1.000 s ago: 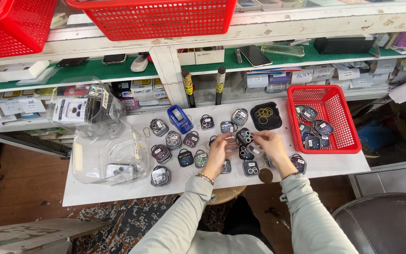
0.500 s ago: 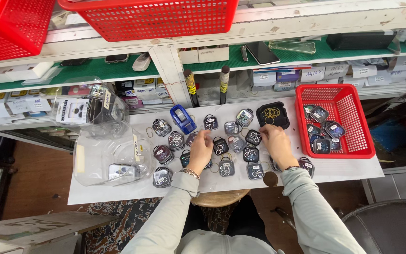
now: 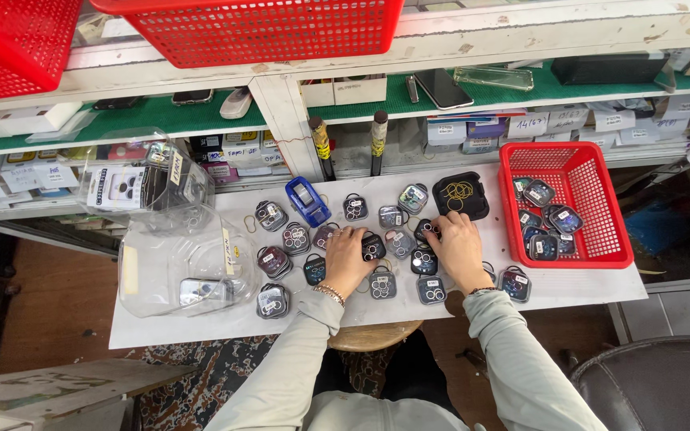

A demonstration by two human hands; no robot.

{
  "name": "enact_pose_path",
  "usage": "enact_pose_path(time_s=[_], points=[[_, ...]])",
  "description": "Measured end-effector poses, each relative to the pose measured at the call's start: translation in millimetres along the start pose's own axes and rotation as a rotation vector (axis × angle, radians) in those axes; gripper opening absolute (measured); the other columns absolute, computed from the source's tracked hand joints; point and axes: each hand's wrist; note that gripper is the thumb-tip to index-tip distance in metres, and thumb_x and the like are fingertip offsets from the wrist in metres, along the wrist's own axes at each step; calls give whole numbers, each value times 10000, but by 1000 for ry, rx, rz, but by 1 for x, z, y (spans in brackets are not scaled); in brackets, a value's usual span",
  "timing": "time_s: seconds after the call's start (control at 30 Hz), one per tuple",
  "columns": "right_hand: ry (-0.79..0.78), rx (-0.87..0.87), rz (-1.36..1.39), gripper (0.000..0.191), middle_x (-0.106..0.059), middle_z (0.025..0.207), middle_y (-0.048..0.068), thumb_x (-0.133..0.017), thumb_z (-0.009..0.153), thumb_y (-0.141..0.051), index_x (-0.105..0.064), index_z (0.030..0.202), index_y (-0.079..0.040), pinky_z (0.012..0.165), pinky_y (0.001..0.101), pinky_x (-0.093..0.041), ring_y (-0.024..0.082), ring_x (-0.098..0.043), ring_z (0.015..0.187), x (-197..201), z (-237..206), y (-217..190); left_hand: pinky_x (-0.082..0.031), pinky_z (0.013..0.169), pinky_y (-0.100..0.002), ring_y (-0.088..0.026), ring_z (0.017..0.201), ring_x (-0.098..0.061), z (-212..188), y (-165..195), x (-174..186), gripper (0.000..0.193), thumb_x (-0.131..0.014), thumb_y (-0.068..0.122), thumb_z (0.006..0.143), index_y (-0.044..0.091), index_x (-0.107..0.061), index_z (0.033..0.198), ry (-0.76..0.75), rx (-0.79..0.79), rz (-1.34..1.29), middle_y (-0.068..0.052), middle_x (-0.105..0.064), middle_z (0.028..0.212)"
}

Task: The person picks up small keychain cases one at a time from the counter, opens and looks at each one, then places it into a red basket. They work through the items laid out on the counter, occasionally setting one aside before continuing with the next.

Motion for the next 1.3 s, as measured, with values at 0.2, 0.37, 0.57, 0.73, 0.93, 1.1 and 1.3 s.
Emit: enact_pose_path(time_s=[0.2,0.37,0.57,0.73,0.93,1.1,1.3], points=[[-7,-88,-19,197,-675,952,80,-803,795,-224,-712,892,-79,855,437,-480,296,-619,982,-24,2,1,-446,1002,-472,-356,1181,-538,-2,0,6,709,-881,183,619,92,-591,1260,30,-35,-139,-140,-560,1209],[7,-77,41,183,-678,910,78,-796,794,-194,-701,886,-68,856,436,-484,301,-626,959,-14,7,-9,-518,983,-431,-352,1160,-594,-3,2,19,693,-836,105,658,71,-550,1288,29,-20,-431,-149,-521,1256],[-101,61,399,194,-639,884,80,-761,805,-173,-689,945,-59,804,382,-511,274,-629,895,31,13,-61,-590,870,-368,-297,1085,-664,-4,3,27,702,-827,56,663,52,-549,1307,23,-10,-614,-135,-518,1274],[-147,310,276,194,-637,916,75,-763,807,-156,-673,953,-66,833,409,-503,296,-613,950,45,21,-99,-635,747,-302,-216,1028,-676,-9,2,25,709,-818,14,659,31,-554,1317,19,-62,-715,-116,-519,1288],[-164,409,166,206,-630,948,79,-747,791,-132,-665,968,-64,866,427,-496,303,-608,979,46,21,-117,-605,700,-300,-191,874,-671,-12,2,33,689,-806,31,669,38,-551,1309,-29,20,-747,-99,-502,1276],[-178,309,226,182,-637,900,73,-764,787,-162,-679,920,-73,860,427,-496,303,-608,954,38,17,-133,-590,738,-302,-200,905,-656,-11,2,37,721,-844,54,674,40,-544,1329,8,-37,-701,-107,-496,1282],[-200,185,288,102,-653,848,80,-751,810,-131,-690,861,-68,819,406,-513,287,-629,887,26,15,-141,-590,778,-308,-222,1007,-620,-18,0,40,746,-869,55,657,33,-536,1324,70,-123,-678,-117,-495,1282]])
Point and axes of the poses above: each hand's wrist, its own z-axis towards the middle knuckle, its own x-axis out of the back of the hand, y = z × x
